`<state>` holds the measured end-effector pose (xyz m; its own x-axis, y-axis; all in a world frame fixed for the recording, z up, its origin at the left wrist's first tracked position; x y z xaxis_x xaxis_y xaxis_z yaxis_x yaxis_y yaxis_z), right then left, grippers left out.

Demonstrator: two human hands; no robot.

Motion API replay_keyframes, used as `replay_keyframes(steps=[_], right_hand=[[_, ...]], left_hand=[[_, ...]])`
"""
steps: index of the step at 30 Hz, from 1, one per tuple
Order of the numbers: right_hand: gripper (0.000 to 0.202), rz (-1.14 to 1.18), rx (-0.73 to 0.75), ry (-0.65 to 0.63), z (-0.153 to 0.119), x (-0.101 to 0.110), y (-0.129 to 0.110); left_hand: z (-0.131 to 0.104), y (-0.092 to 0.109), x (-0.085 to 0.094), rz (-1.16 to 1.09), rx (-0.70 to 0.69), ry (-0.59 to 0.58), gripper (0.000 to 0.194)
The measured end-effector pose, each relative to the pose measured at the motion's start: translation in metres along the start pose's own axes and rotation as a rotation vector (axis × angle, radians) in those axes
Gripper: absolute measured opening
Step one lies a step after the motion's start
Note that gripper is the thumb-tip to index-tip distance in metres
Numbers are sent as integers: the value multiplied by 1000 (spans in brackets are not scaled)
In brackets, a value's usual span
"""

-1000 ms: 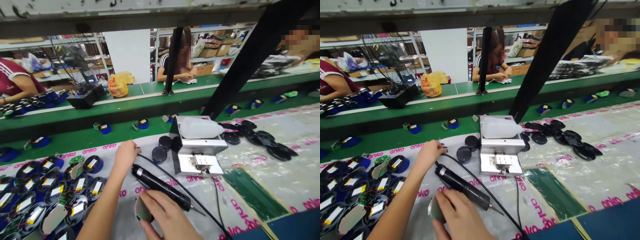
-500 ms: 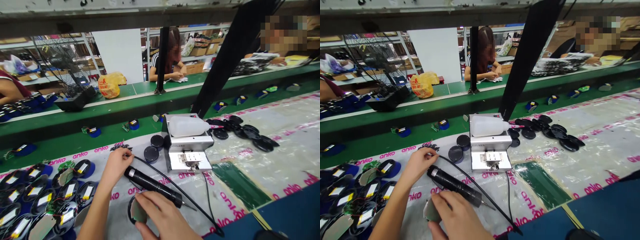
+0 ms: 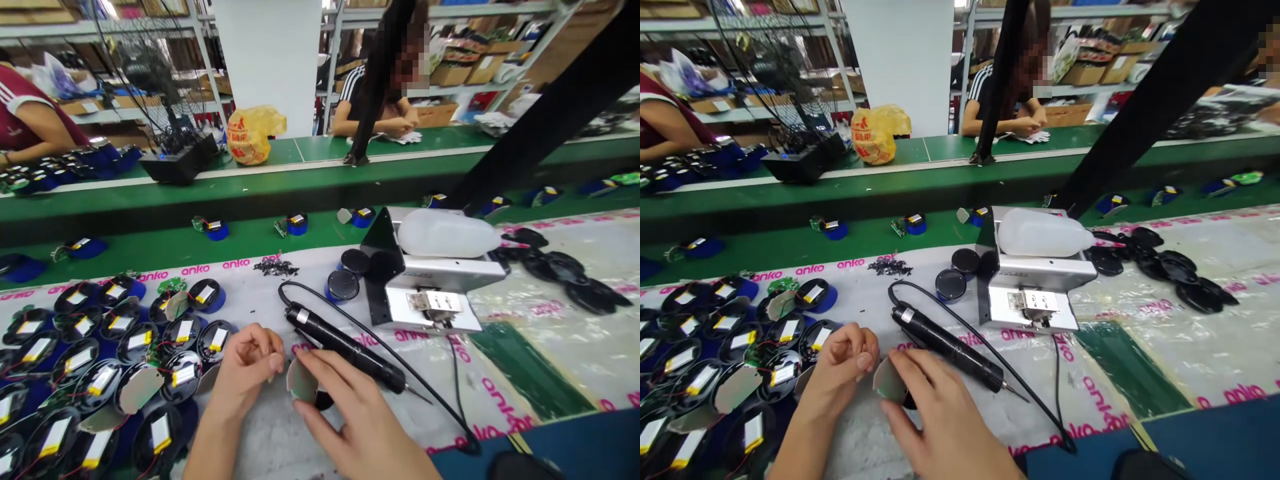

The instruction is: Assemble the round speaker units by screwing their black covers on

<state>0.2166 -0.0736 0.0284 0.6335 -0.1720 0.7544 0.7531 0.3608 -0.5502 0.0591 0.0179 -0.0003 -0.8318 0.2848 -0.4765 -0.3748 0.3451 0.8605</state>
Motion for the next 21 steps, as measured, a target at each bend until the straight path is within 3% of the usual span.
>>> replay_keyframes(steps=[4, 9, 15, 21], right_hand=[[42, -1, -14, -7, -2, 0, -1], [41, 29, -32, -2, 1, 5, -2], [42, 110, -30, -95, 1, 2, -8], [46, 127, -31, -126, 1, 0, -7]], left_hand=[[-2, -4, 1, -78, 89, -24, 30], [-4, -15, 6, -269, 248, 216, 41], [-13, -31, 1, -272, 304, 245, 40], [-14, -35, 0, -207, 256, 277, 39]])
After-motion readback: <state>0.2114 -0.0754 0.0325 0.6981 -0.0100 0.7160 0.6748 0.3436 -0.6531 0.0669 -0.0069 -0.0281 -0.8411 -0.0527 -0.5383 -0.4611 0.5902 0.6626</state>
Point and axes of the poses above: each hand's wrist, its own z-axis towards the middle knuckle, its own x-axis out of the back of the hand, y = z × x, the point moved 3 cm from there along z, towards the middle knuckle, and after that the axes turned 2 degrees about x, right-handed, at the moved point
